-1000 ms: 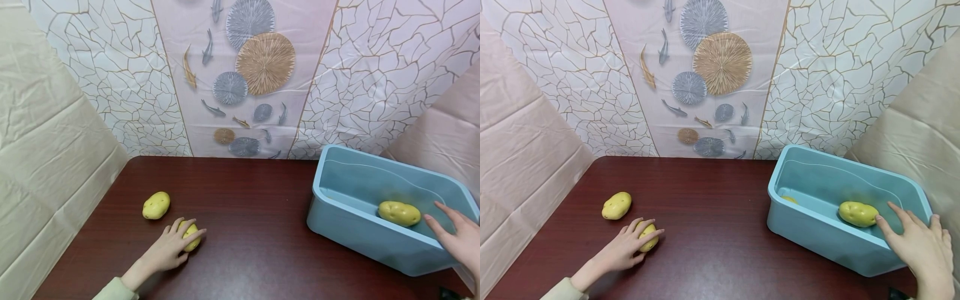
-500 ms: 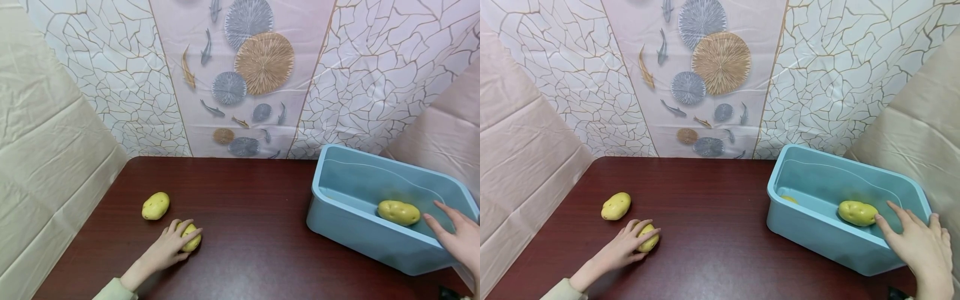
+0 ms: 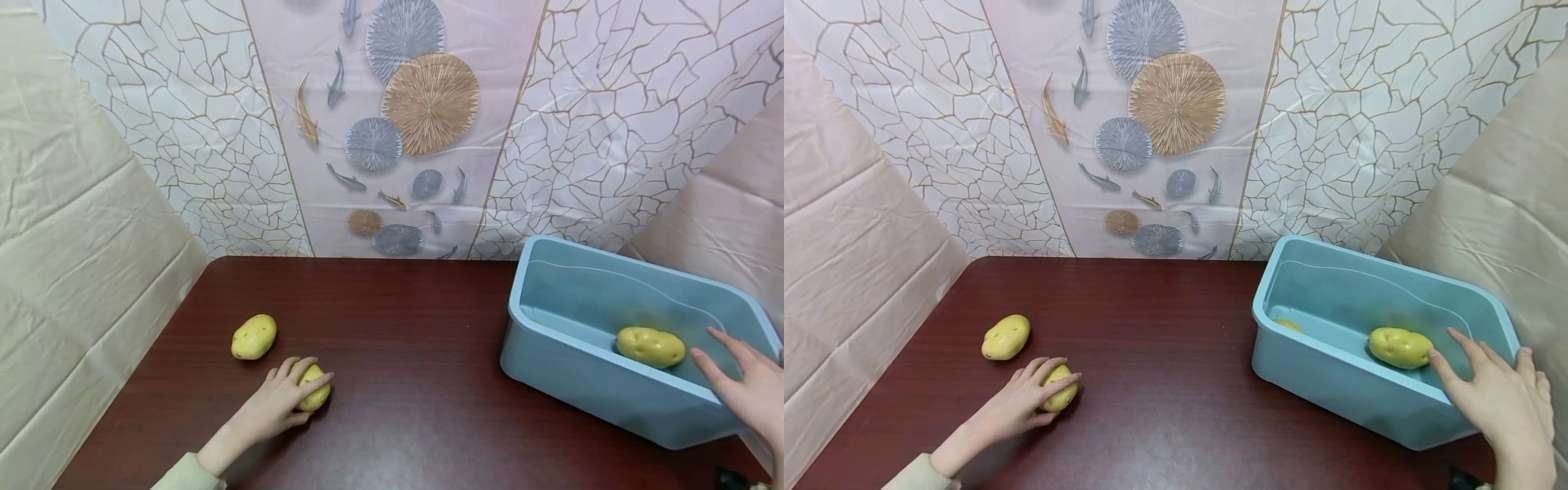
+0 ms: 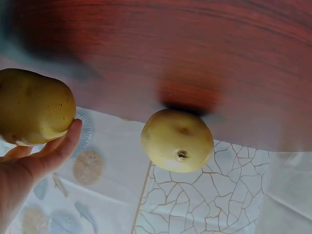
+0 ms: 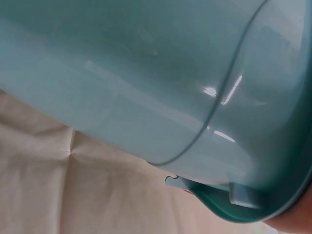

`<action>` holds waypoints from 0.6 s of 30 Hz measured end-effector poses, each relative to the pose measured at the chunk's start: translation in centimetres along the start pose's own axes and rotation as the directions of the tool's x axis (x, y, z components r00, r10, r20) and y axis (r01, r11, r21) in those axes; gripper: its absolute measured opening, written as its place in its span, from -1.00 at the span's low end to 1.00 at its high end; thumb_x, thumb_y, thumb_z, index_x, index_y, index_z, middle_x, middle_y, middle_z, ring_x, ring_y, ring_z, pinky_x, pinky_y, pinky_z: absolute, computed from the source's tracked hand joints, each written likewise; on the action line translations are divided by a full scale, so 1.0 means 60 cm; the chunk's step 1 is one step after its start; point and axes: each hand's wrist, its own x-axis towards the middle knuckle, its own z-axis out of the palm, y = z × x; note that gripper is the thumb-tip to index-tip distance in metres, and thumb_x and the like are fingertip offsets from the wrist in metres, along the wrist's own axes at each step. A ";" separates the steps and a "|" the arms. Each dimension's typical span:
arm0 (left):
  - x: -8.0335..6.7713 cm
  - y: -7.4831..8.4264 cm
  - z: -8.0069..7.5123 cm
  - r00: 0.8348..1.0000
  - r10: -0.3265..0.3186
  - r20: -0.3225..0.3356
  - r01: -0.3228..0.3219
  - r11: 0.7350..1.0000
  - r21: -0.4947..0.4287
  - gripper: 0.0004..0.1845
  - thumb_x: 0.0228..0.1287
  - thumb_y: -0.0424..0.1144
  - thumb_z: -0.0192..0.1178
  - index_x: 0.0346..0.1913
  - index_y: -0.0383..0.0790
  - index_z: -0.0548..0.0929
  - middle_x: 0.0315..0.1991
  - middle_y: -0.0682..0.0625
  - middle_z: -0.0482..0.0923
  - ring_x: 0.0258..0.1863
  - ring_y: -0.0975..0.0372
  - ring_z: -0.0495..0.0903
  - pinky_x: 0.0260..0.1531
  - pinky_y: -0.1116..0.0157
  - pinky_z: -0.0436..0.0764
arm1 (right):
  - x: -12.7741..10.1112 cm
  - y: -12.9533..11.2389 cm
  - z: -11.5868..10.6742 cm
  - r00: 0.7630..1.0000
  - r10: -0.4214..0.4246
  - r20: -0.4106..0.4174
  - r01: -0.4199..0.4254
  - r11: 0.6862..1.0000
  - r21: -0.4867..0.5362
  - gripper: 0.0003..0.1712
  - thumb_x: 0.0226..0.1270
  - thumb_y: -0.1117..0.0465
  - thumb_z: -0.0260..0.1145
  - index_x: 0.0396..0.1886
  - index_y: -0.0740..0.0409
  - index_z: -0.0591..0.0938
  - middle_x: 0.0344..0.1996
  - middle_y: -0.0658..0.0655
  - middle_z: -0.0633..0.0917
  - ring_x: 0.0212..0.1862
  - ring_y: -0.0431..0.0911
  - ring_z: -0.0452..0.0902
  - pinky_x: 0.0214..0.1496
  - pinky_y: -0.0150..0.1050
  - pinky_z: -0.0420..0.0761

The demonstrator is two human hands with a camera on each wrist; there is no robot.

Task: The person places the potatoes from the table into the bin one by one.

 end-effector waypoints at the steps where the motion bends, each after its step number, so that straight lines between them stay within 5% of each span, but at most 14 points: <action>1: 0.000 0.000 0.000 1.000 0.003 -0.002 -0.003 1.000 0.002 -0.27 -0.33 -0.09 0.42 0.11 0.03 0.47 0.05 -0.17 0.37 -0.03 -0.03 0.37 -0.33 0.05 0.45 | 0.000 0.000 0.000 1.000 -0.001 -0.003 0.001 1.000 0.001 -0.13 0.33 -0.22 -0.26 0.32 0.41 -0.07 0.23 0.61 -0.02 0.23 0.46 -0.10 0.16 0.31 -0.02; 13: 0.011 0.006 -0.009 0.998 0.042 -0.043 -0.041 0.999 0.022 -0.23 -0.36 -0.04 0.43 0.13 0.09 0.46 0.08 -0.15 0.36 -0.05 -0.01 0.37 -0.32 0.08 0.41 | 0.001 -0.001 -0.001 1.000 0.001 -0.001 -0.001 1.000 -0.002 -0.13 0.33 -0.21 -0.25 0.33 0.40 -0.09 0.23 0.60 -0.02 0.21 0.47 -0.07 0.13 0.32 0.05; 18: 0.022 0.011 -0.014 0.997 0.049 -0.061 -0.048 0.999 0.014 -0.21 -0.34 -0.02 0.41 0.16 0.11 0.42 0.04 -0.11 0.39 -0.05 0.03 0.38 -0.32 0.12 0.39 | 0.000 -0.001 -0.002 1.000 -0.014 -0.006 0.014 1.000 0.005 -0.13 0.33 -0.22 -0.26 0.31 0.42 -0.06 0.22 0.61 -0.01 0.22 0.47 -0.09 0.21 0.30 -0.09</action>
